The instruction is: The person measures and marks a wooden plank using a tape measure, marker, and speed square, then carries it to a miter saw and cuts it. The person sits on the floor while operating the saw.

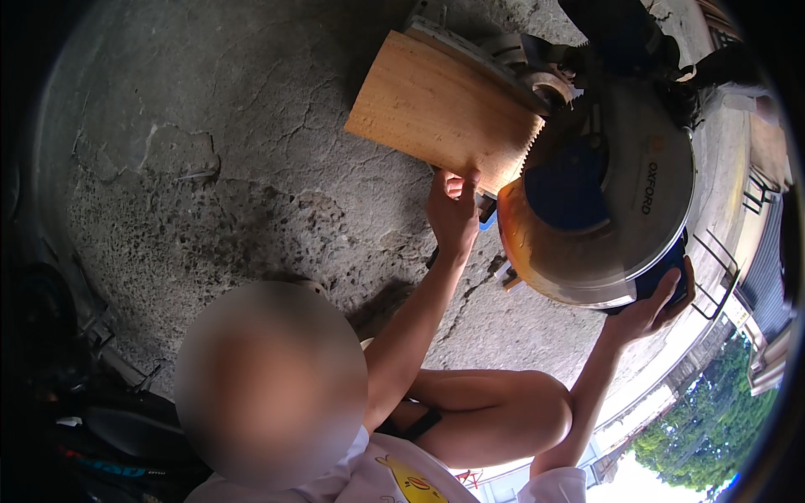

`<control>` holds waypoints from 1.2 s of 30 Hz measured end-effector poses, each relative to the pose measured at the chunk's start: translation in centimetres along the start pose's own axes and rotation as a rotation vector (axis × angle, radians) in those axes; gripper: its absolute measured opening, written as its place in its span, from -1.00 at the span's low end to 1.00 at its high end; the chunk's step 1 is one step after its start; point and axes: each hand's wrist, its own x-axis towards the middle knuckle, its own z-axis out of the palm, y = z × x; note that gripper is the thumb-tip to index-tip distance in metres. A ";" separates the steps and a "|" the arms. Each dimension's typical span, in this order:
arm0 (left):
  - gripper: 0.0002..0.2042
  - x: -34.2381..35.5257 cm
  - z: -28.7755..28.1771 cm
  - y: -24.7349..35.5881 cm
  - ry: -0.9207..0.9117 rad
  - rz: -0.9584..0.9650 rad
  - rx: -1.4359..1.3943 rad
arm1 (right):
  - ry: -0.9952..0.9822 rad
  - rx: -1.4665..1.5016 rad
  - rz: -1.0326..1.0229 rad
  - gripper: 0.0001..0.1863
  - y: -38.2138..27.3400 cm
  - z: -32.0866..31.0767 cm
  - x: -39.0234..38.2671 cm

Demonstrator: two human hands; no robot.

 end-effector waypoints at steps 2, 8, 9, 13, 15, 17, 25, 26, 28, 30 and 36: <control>-0.60 0.2 -0.3 -0.3 -0.026 -0.051 -0.018 | -0.009 -0.008 0.006 -0.58 -0.3 0.1 0.0; -0.61 0.8 -0.1 0.0 -0.052 -0.078 -0.104 | 0.007 0.001 0.002 -0.57 -0.1 0.6 0.0; -0.61 0.9 -0.1 -0.1 -0.050 -0.078 -0.111 | 0.002 0.006 0.001 -0.57 -0.2 0.7 0.0; -0.60 0.9 -0.1 0.0 -0.040 -0.099 -0.109 | -0.008 -0.026 -0.024 -0.59 0.2 0.5 0.1; -0.60 0.9 -0.1 0.0 -0.031 -0.095 -0.105 | -0.006 -0.025 -0.025 -0.59 0.2 0.5 0.1; -0.59 0.8 0.0 0.3 -0.044 -0.103 -0.104 | 0.006 0.006 0.002 -0.59 0.2 0.5 -0.2; -0.60 0.9 0.0 0.1 -0.038 -0.093 -0.097 | -0.006 -0.009 -0.020 -0.56 0.5 0.3 -0.1; -0.60 0.9 0.0 0.1 -0.036 -0.089 -0.094 | -0.005 -0.001 -0.025 -0.55 0.6 0.3 -0.1; -0.60 0.9 0.0 0.0 -0.037 -0.095 -0.086 | -0.010 -0.003 -0.014 -0.55 0.5 0.3 -0.2; -0.60 1.0 -0.1 -0.1 -0.041 -0.114 -0.078 | -0.010 -0.007 -0.015 -0.55 0.4 0.4 -0.2; -0.60 0.8 -0.1 1.1 -0.040 -0.127 -0.019 | 0.005 0.001 -0.013 -0.57 0.6 0.2 -0.3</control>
